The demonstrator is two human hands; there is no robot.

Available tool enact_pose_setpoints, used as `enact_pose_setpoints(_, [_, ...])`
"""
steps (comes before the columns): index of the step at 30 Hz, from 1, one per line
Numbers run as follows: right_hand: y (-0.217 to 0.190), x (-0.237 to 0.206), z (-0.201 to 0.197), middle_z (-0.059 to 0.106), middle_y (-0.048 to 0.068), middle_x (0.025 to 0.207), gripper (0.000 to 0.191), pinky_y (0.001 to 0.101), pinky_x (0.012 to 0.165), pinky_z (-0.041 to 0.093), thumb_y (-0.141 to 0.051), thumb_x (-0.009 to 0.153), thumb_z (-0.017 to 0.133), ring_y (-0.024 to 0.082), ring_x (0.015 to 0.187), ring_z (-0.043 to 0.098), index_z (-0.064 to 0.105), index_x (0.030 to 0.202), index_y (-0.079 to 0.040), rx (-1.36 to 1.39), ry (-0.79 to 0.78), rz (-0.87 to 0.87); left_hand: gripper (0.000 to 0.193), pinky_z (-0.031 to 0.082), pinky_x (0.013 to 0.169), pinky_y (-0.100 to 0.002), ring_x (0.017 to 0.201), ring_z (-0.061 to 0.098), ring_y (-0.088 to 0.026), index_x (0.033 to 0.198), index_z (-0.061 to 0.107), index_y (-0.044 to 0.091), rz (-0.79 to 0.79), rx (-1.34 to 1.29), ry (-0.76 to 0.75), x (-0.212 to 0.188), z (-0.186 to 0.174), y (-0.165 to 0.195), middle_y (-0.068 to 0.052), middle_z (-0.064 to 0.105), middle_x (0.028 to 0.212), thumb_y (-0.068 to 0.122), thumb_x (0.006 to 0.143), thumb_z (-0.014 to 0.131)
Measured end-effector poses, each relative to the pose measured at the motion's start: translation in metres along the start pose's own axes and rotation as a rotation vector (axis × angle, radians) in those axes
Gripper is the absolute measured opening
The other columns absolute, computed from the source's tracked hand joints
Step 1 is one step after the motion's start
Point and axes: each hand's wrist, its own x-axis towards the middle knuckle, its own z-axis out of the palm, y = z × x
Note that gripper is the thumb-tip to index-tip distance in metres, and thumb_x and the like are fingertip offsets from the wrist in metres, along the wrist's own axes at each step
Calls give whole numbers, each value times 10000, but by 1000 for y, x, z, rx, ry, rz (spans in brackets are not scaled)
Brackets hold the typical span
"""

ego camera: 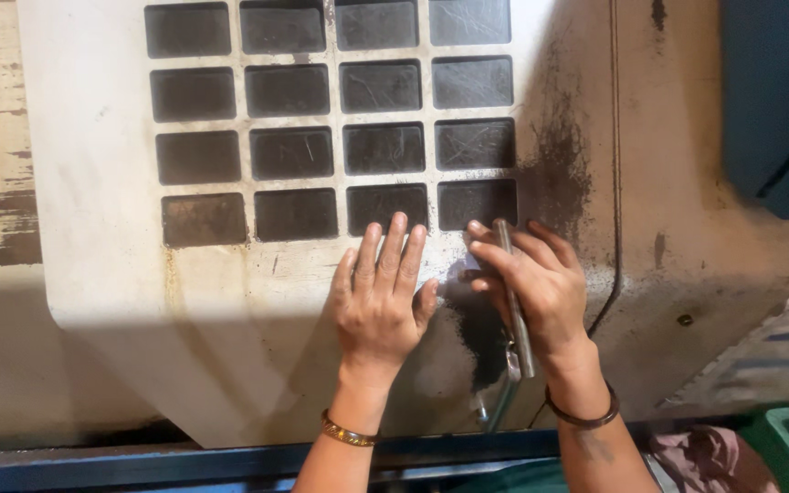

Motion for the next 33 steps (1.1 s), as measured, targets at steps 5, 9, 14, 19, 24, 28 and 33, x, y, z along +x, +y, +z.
enact_pose_setpoints(5, [0,1,-1,741,17,1262,316,437,1105,470,-349,961,677,216,1151,699,696,1197,-140,12,8,-2,510,252,1235,-411,1471,452,-219,1524,553,218,5,23,3,-1,0,0,-3,510,1586,451,1093,413])
enact_pose_setpoints(9, [0,2,-2,740,19,1268,318,435,1101,470,-343,965,682,223,1149,701,693,1201,-130,15,13,-15,510,253,1235,-411,1473,451,-221,1524,552,216,6,18,5,-1,1,0,-4,509,1587,449,1093,411])
enact_pose_setpoints(14, [-1,1,-4,737,28,1273,312,447,1094,467,-314,950,710,225,1137,695,691,1199,-125,25,7,-9,502,262,1238,-416,1474,452,-225,1522,555,215,-2,-1,16,-1,2,1,-2,507,1586,443,1097,414])
enact_pose_setpoints(19, [3,-2,-3,739,33,1264,321,462,1085,475,-280,940,746,232,1152,690,688,1214,-123,-6,9,-48,510,279,1229,-424,1471,456,-232,1521,559,210,0,18,9,-2,1,2,-6,508,1586,440,1086,423])
enact_pose_setpoints(24, [9,-6,-2,736,30,1266,345,474,1082,482,-277,935,770,233,1150,685,678,1235,-132,-27,22,-69,506,295,1231,-440,1482,439,-243,1530,551,202,1,-17,11,-2,1,4,-17,494,1598,435,1094,444])
enact_pose_setpoints(28, [11,-4,-6,730,37,1285,377,480,1073,480,-286,924,775,238,1146,678,667,1251,-131,-24,10,-96,507,293,1238,-453,1498,421,-241,1539,552,199,22,-8,25,-1,-1,5,-19,476,1613,425,1094,463])
enact_pose_setpoints(33, [14,-4,-26,726,82,1250,400,516,1106,466,-279,918,762,280,1167,665,661,1262,-100,37,-129,-134,511,199,1272,-490,1538,342,-267,1529,548,182,-71,-215,-75,-3,-10,9,-40,439,1636,360,1052,511])
